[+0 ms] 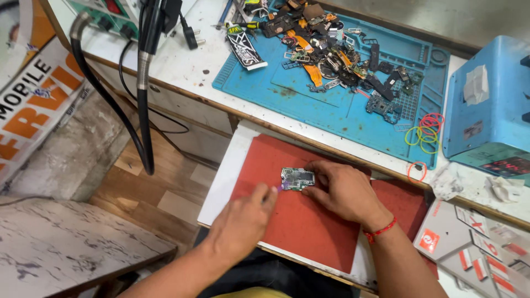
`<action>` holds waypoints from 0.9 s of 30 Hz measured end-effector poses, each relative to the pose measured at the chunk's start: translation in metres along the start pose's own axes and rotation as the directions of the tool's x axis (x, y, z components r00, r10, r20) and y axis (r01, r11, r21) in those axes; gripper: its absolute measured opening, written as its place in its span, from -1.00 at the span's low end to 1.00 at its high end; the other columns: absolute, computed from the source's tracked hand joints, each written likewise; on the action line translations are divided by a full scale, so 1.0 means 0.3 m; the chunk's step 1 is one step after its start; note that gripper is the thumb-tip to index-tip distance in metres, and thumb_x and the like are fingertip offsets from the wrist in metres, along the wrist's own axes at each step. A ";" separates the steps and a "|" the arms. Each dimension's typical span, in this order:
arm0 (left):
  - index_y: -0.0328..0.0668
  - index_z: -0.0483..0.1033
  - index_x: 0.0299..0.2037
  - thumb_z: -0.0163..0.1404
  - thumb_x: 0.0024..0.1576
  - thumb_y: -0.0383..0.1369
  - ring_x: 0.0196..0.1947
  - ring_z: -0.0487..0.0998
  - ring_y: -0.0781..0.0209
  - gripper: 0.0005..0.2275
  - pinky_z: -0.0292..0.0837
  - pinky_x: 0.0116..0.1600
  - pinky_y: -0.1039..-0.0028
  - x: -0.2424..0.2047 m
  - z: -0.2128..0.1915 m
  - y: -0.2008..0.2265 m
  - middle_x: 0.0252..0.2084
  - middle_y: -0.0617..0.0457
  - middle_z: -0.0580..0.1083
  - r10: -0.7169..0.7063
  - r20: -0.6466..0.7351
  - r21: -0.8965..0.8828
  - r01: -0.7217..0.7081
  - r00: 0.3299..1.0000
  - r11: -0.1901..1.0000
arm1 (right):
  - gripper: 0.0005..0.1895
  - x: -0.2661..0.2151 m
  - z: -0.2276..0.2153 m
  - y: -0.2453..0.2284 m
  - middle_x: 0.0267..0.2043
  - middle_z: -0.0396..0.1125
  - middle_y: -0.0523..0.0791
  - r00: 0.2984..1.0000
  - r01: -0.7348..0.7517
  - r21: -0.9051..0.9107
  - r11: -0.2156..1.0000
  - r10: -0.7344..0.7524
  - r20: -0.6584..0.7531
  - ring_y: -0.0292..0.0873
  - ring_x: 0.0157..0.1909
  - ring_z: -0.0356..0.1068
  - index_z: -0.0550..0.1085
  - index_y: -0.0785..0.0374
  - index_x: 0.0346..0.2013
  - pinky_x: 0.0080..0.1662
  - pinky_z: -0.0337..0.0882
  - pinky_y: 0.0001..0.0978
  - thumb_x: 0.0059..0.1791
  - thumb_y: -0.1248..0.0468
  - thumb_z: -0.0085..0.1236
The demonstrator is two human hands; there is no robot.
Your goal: The person uses a purple toothbrush to scrub the surface of a small green circuit board placed on a red mat. The person holds the board steady with one hand while scrubbing with the other, occasionally flipping the board to clean different sides.
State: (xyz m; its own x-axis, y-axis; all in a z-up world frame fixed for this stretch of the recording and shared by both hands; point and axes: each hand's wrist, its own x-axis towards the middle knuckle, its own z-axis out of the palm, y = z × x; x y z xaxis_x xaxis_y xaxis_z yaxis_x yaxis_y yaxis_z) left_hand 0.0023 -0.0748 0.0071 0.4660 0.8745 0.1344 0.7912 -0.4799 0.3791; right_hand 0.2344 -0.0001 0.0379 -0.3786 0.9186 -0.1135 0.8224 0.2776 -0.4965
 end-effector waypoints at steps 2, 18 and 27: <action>-0.28 0.45 0.13 -0.06 0.17 -0.49 -0.48 0.59 -0.18 -0.70 0.49 -0.41 0.05 0.000 0.015 0.015 -0.16 -0.11 0.44 -0.148 0.003 -0.041 0.148 0.989 0.988 | -0.52 -0.022 0.012 0.014 -0.49 0.37 -0.09 1.000 0.024 0.014 1.000 -0.024 0.003 0.01 -0.40 0.41 0.55 0.12 -0.01 -0.31 0.38 -0.08 -0.18 0.06 0.33; -0.16 0.47 0.17 -0.05 0.17 -0.49 -0.52 0.57 -0.17 -0.66 0.50 -0.44 0.08 0.015 0.013 0.034 -0.16 -0.08 0.45 -0.262 0.044 0.039 0.261 0.964 0.965 | -0.60 -0.032 0.038 0.068 -0.46 0.43 -0.07 0.994 0.093 0.075 0.993 -0.089 -0.063 0.02 -0.39 0.44 0.56 0.15 0.01 -0.31 0.40 -0.09 -0.13 0.22 0.21; -0.29 0.47 0.16 -0.05 0.09 -0.54 -0.52 0.57 -0.07 -0.62 0.51 -0.45 0.16 -0.002 0.009 0.013 -0.10 -0.08 0.42 -0.128 -0.039 0.056 0.130 0.991 0.990 | -0.62 -0.031 0.045 0.051 -0.49 0.41 -0.08 0.989 0.091 0.058 0.994 -0.084 -0.122 0.03 -0.41 0.44 0.58 0.16 -0.03 -0.31 0.42 -0.09 -0.15 0.22 0.21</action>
State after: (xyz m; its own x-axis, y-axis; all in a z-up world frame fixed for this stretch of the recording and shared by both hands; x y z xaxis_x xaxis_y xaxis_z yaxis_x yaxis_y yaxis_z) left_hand 0.0061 -0.0776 0.0060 0.3454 0.9306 0.1209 0.8656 -0.3657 0.3419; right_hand 0.2448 -0.0083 0.0197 -0.3916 0.9195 0.0338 0.7584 0.3434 -0.5540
